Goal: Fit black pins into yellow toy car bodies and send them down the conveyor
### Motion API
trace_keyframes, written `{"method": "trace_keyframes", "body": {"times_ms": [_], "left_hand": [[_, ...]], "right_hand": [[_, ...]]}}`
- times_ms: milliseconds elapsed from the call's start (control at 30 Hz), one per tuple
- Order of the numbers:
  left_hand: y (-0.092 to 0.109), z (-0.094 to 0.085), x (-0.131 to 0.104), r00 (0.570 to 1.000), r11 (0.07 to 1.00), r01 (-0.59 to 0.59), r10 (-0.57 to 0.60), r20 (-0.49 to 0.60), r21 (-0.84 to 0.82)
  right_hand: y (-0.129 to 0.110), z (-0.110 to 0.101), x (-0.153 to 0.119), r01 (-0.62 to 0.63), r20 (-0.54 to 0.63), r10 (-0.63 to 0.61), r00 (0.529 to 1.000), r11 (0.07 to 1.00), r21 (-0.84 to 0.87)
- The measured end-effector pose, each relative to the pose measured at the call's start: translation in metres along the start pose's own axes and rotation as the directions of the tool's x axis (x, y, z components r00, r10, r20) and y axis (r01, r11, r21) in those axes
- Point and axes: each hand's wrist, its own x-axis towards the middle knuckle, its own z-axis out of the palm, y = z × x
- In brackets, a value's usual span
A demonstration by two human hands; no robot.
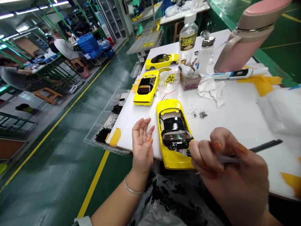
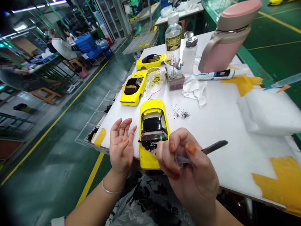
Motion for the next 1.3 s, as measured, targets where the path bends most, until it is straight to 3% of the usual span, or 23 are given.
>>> {"method": "trace_keyframes", "body": {"times_ms": [333,533,800,1000,1300], "left_hand": [[-0.003,-0.003,-0.003,0.999,1.000,-0.026,0.027,0.039,-0.014],[-0.003,-0.003,-0.003,0.998,0.999,-0.034,0.035,0.050,-0.012],[-0.004,-0.003,-0.004,0.997,0.997,-0.045,0.048,0.067,-0.058],[-0.005,-0.004,-0.004,0.994,0.994,-0.051,0.060,0.091,-0.098],[-0.005,-0.004,-0.004,0.994,0.994,-0.063,0.071,0.088,-0.094]], "right_hand": [[0.016,0.018,0.000,0.105,-0.050,-0.109,0.993,0.992,-0.072],[0.017,0.020,-0.002,0.069,-0.061,-0.068,0.996,0.998,0.003],[0.018,0.021,-0.004,0.065,-0.089,-0.063,0.994,0.998,0.021],[0.019,0.023,0.000,0.161,-0.029,-0.160,0.987,0.987,0.025],[0.008,0.010,0.000,0.133,-0.125,-0.128,0.984,0.991,0.030]]}}
